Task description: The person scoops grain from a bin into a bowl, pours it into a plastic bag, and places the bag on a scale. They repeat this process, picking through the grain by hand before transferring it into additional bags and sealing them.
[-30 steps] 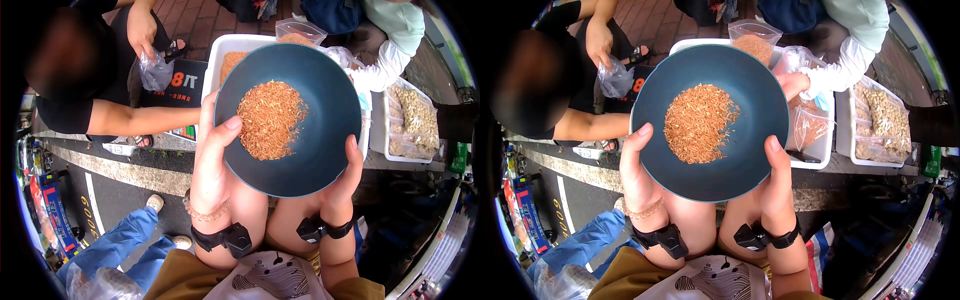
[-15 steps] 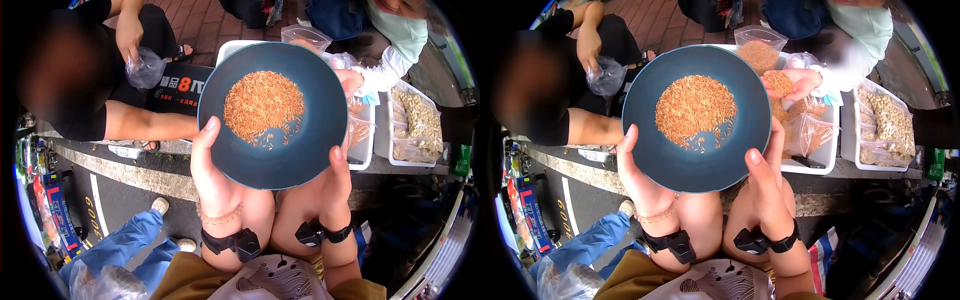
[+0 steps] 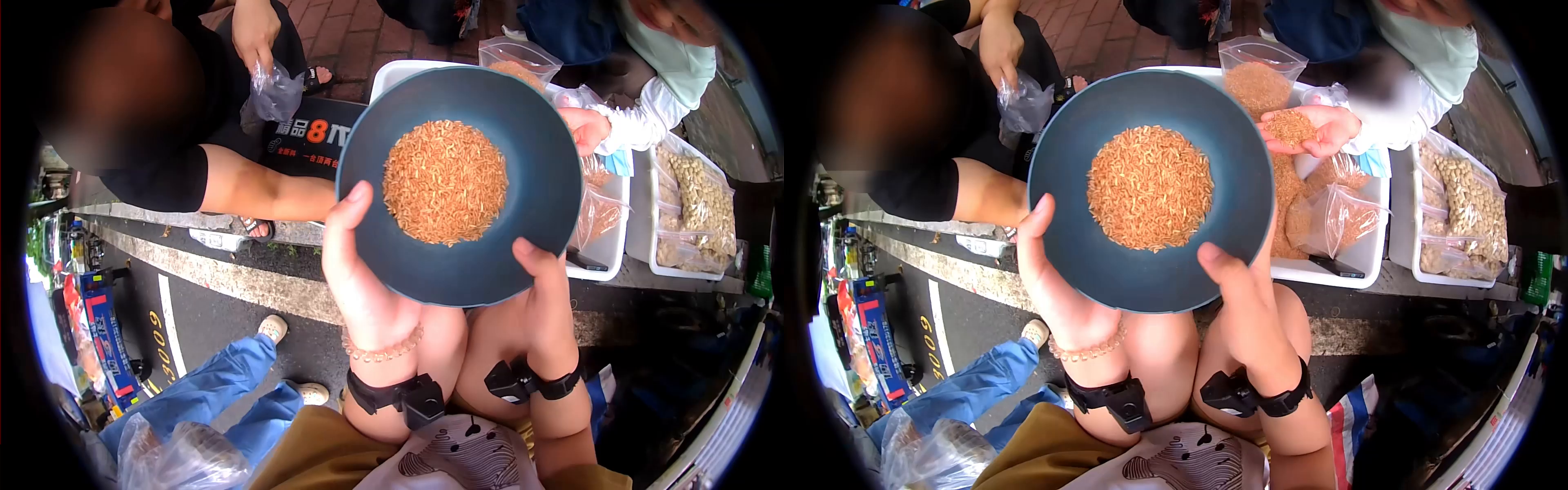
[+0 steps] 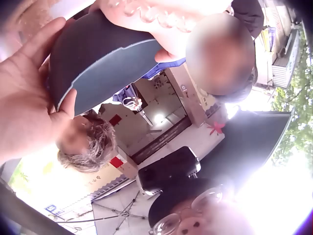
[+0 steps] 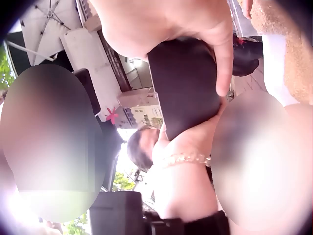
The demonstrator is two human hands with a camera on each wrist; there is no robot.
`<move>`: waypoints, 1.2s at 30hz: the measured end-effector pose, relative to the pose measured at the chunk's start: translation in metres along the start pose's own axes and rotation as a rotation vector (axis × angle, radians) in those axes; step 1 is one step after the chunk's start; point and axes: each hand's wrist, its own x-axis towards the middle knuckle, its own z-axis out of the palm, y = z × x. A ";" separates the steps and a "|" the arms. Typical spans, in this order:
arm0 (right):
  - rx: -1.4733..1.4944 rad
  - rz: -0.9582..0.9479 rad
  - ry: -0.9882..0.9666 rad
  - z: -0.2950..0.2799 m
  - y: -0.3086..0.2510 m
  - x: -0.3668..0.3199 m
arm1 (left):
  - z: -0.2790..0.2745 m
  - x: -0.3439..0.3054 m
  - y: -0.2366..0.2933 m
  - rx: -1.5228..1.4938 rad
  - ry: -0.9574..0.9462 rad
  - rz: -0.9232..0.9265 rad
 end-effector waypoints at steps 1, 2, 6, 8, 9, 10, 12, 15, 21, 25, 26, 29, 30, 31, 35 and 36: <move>0.026 0.007 -0.001 -0.005 -0.007 0.001 | -0.002 0.000 -0.006 0.028 0.006 0.009; 0.055 0.047 0.009 -0.004 -0.011 -0.002 | 0.001 -0.002 -0.008 0.019 -0.009 0.025; 0.280 0.239 0.171 0.005 -0.019 -0.008 | -0.002 -0.001 -0.001 0.007 -0.032 0.011; 0.257 0.157 0.087 0.006 -0.014 -0.015 | -0.003 -0.003 -0.003 0.001 -0.012 0.020; 0.241 0.070 -0.001 0.006 -0.011 -0.017 | -0.003 -0.003 -0.004 0.000 0.000 0.032; 0.237 0.074 -0.001 0.000 -0.009 -0.016 | -0.003 -0.004 -0.006 -0.011 0.020 0.034; 0.115 0.081 0.054 -0.014 -0.008 -0.011 | -0.001 -0.004 -0.007 -0.024 0.008 0.036; 0.126 0.069 0.053 -0.017 -0.007 -0.011 | 0.002 -0.004 -0.008 -0.034 -0.035 0.050; -0.787 -0.734 0.237 -0.012 -0.024 0.006 | 0.008 -0.005 -0.012 -0.037 -0.088 0.037; -1.118 -0.799 -0.130 0.011 -0.059 -0.008 | 0.017 -0.001 -0.016 0.054 -0.005 0.064; -1.093 -0.691 -0.242 0.016 -0.059 -0.005 | 0.019 -0.001 -0.018 0.059 0.011 0.027; -1.034 -0.471 -0.415 0.023 -0.058 0.012 | 0.021 -0.002 -0.021 0.205 0.057 0.064; -0.736 -0.269 -0.434 0.023 -0.055 0.019 | 0.019 -0.002 -0.022 0.203 0.060 0.064; -0.435 -0.072 -0.442 0.024 -0.051 0.025 | 0.016 -0.001 -0.022 0.174 0.029 0.047; -0.507 -0.105 -0.316 0.021 -0.052 0.031 | 0.013 0.001 -0.020 0.118 -0.006 0.039; -0.575 -0.172 -0.270 0.021 -0.052 0.030 | 0.013 0.001 -0.020 0.114 -0.005 0.039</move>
